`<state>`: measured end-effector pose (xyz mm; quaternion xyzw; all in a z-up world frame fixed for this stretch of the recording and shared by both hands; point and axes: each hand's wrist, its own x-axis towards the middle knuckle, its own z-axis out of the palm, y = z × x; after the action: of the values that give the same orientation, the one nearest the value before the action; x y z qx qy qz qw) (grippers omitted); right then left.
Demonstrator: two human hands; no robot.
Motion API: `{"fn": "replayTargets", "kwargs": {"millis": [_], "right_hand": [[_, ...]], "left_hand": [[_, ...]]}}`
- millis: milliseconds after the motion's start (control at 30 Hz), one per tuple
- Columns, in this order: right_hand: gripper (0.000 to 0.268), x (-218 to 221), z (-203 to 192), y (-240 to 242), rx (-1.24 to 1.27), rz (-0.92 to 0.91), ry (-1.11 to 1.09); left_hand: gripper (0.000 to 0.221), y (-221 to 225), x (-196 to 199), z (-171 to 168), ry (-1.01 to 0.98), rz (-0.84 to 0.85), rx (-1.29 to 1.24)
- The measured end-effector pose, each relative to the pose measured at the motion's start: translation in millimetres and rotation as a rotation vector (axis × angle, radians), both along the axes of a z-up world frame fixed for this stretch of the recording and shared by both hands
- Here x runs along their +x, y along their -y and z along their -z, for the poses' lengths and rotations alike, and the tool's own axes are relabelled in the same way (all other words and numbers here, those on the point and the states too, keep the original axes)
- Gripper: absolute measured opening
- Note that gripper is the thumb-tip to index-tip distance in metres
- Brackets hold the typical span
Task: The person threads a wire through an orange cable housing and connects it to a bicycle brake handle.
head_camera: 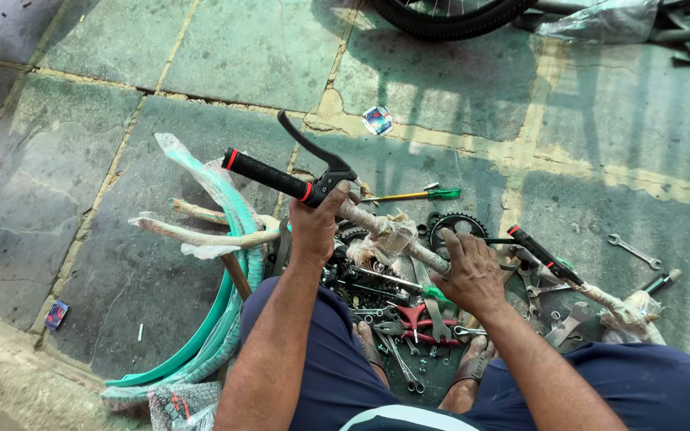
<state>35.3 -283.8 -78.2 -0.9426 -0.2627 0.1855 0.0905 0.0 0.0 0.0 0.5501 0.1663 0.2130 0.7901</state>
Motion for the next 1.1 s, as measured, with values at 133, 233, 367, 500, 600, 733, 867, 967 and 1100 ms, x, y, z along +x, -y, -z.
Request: {"fn": "replayTargets", "kwargs": {"millis": [133, 233, 367, 500, 600, 733, 867, 967, 1100], "right_hand": [[0.115, 10, 16, 9, 0.397, 0.136, -0.239], [0.108, 18, 35, 23, 0.543, 0.234, -0.245], [0.076, 24, 61, 36, 0.458, 0.375, -0.198], [0.065, 28, 74, 45, 0.193, 0.485, -0.250], [0.057, 35, 82, 57, 0.182, 0.437, -0.227], [0.030, 51, 66, 62, 0.556, 0.592, -0.626], [0.022, 78, 2, 133, 1.804, 0.676, -1.019], [0.031, 92, -18, 160, 1.898, 0.550, -0.866], [0.075, 95, 15, 129, 0.449, 0.569, -0.469]], "left_hand": [[0.020, 8, 5, 7, -0.173, 0.006, 0.051], [0.018, 9, 17, 12, -0.259, -0.041, 0.112], [0.019, 18, 35, 12, -0.248, -0.053, 0.098], [0.020, 35, 57, 14, -0.215, 0.028, 0.077], [0.020, 48, 74, 25, -0.285, 0.061, 0.098], [0.022, 57, 91, 35, -0.282, 0.078, 0.105], [0.020, 60, 98, 48, -0.318, 0.024, 0.225], [0.021, 56, 100, 57, -0.301, -0.025, 0.148], [0.024, 44, 94, 70, -0.313, -0.219, -0.033]]}}
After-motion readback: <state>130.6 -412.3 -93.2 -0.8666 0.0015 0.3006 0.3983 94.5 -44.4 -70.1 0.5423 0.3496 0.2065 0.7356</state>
